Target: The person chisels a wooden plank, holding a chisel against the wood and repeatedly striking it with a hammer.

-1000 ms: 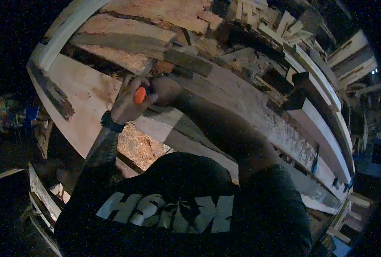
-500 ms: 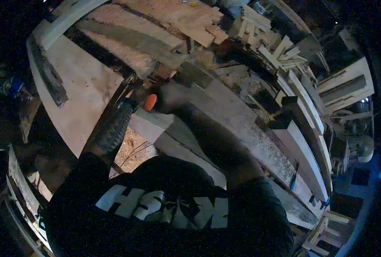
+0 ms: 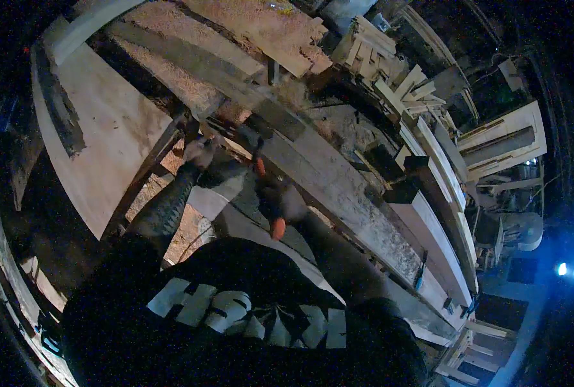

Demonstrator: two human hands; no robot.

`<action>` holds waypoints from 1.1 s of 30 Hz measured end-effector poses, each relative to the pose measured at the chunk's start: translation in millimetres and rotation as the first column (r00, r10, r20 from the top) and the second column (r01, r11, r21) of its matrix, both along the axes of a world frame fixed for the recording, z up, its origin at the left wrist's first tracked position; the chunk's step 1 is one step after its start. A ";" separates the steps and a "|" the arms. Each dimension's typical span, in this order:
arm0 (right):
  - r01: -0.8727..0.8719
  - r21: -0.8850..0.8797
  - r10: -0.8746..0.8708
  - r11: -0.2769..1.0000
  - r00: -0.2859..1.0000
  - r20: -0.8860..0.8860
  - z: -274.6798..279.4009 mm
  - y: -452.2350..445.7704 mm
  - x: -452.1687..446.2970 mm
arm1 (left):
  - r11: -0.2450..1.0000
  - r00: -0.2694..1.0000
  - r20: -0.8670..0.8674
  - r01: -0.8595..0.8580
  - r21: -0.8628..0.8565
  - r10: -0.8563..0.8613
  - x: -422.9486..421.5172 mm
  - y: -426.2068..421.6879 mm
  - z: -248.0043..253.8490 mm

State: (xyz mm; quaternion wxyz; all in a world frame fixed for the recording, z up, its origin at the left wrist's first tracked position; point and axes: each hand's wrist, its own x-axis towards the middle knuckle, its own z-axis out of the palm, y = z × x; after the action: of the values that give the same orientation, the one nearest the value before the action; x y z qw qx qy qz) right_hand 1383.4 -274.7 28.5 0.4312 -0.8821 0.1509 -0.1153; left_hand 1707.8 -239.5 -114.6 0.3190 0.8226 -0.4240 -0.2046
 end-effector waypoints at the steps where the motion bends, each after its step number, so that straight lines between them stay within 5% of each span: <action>1: -0.050 -0.233 0.078 0.971 0.990 0.114 0.2 5.8 -11.4 | 0.998 1.000 -0.007 -0.025 -0.053 0.024 -1.2 0.8 -6.3; 5: -0.037 -0.371 0.105 0.928 0.981 0.165 -14.6 29.4 -40.2 | 0.986 0.998 -0.005 -0.063 -0.153 0.063 19.8 -15.4 -101.8; 9: 0.147 -0.275 -0.080 0.950 0.967 0.241 -5.3 61.5 -26.8 | 0.999 0.983 0.181 0.017 -0.033 -0.011 25.8 -19.4 -134.6; 11: 0.231 -0.229 -0.180 0.946 0.958 0.223 -5.9 75.8 -22.1 | 0.996 0.993 0.107 0.047 -0.071 -0.039 26.5 -21.1 -125.3; 13: 0.333 -0.199 -0.299 0.922 0.937 0.182 -9.0 92.2 -18.6 | 0.986 0.995 -0.097 0.012 -0.168 -0.029 10.7 -5.2 -47.2; 19: 0.164 -0.308 -0.152 0.937 0.986 0.063 11.3 105.2 5.2 | 0.961 0.998 0.055 0.011 -0.277 0.004 7.1 -3.6 -53.6; 21: 0.221 -0.280 -0.204 0.934 0.975 0.091 6.9 114.5 9.9 | 0.950 1.000 0.025 0.007 -0.313 0.001 15.1 -22.3 -119.8; 23: 0.271 -0.252 -0.253 0.929 0.962 0.101 4.0 117.7 13.1 | 0.945 1.000 -0.005 0.019 -0.327 -0.022 13.0 -17.0 -117.3; 25: 0.335 -0.224 -0.322 0.915 0.942 0.092 4.5 119.0 11.9 | 0.945 0.996 -0.036 0.070 -0.320 -0.086 -6.8 5.9 -25.5; 28: 0.288 -0.192 -0.276 0.938 0.957 0.087 13.9 103.2 14.0 | 0.982 0.984 -0.089 0.142 -0.125 -0.154 7.7 -14.9 -86.0; 30: 0.234 -0.207 -0.223 0.950 0.972 0.074 20.8 102.2 12.0 | 0.963 0.968 0.126 0.234 -0.136 -0.217 9.4 -21.5 -109.7; 33: 0.212 -0.191 -0.200 0.958 0.976 0.082 26.8 129.1 -1.7 | 0.970 0.997 0.026 0.073 -0.231 -0.069 8.6 -21.4 -109.7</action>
State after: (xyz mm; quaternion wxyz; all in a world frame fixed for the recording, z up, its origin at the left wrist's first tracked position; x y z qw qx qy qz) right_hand 1381.7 -145.6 55.3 0.3310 -0.8962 0.2162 -0.2014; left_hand 1716.4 -260.8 -224.3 0.4013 0.7659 -0.4770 -0.1575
